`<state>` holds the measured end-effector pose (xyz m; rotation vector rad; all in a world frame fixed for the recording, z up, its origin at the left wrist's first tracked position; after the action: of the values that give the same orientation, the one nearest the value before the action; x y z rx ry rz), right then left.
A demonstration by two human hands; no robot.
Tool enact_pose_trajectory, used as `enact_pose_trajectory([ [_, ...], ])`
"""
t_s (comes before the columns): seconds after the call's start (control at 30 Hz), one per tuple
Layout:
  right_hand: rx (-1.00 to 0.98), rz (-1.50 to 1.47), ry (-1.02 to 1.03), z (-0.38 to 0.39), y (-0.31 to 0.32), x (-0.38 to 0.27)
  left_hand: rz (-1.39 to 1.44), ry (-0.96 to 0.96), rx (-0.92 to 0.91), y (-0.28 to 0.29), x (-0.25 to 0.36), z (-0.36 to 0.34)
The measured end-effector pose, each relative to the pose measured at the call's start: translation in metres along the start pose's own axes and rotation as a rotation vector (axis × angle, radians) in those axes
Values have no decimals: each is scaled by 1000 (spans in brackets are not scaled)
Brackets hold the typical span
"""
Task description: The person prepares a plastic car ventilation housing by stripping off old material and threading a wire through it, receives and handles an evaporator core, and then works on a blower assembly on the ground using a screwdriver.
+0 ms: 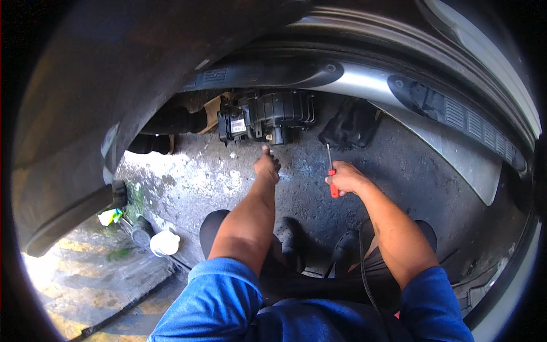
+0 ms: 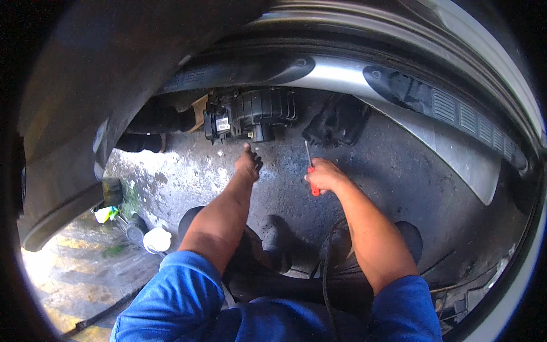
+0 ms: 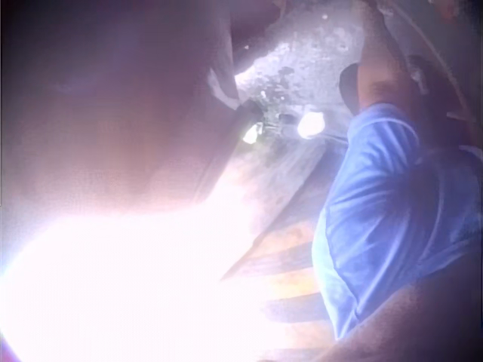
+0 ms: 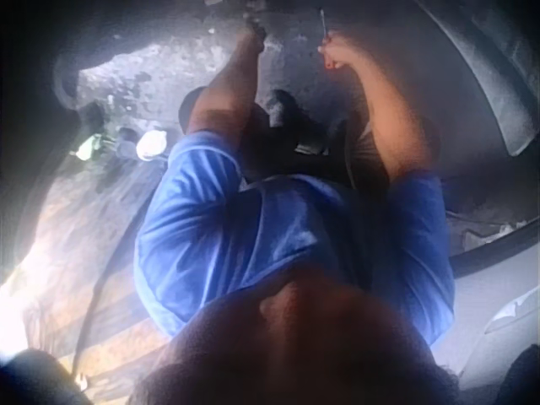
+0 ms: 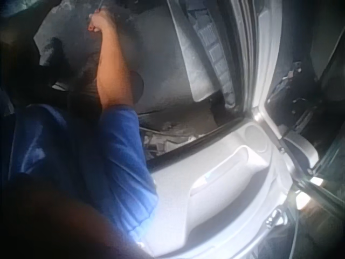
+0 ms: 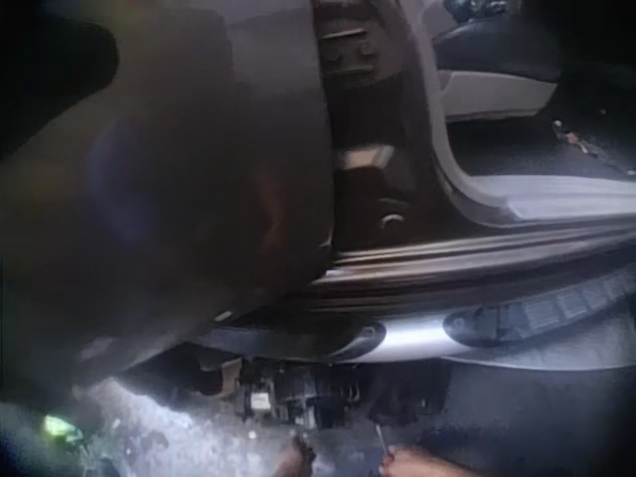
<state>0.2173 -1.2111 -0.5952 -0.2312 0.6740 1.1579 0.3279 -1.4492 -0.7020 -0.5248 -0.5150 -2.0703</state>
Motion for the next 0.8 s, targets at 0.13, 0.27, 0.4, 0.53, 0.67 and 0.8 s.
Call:
enact_pose_trajectory([
  [0.13, 58, 211, 226, -3, -15, -27, 126, -52, -29, -4, 35, -16],
  [0.27, 60, 61, 256, 1, -43, -69, 187, -175, -168, 53, 66, -64],
  [0.4, 325, 22, 250, 1, 11, -34, -16, -116, -91, -22, 41, -16],
  [0.53, 273, -14, 307, 0, -12, -68, 70, -205, -173, 6, 51, -49],
  [0.67, 507, 116, 403, 19, 10, -90, -21, -255, -188, -26, 30, -22],
  [0.8, 615, 233, 518, 18, 18, -101, 60, -255, -147, -16, 26, 27],
])
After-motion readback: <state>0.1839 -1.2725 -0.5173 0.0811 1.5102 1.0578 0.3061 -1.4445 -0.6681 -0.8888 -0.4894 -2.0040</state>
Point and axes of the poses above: each hand's wrist, its own z-axis away from the middle knuckle, its own y-axis out of the back of the hand, x = y × z, the point moved 7 cm from there along -z, towards the middle knuckle, and after that the axes turned 9 degrees about -z, right-handed, at the moved point
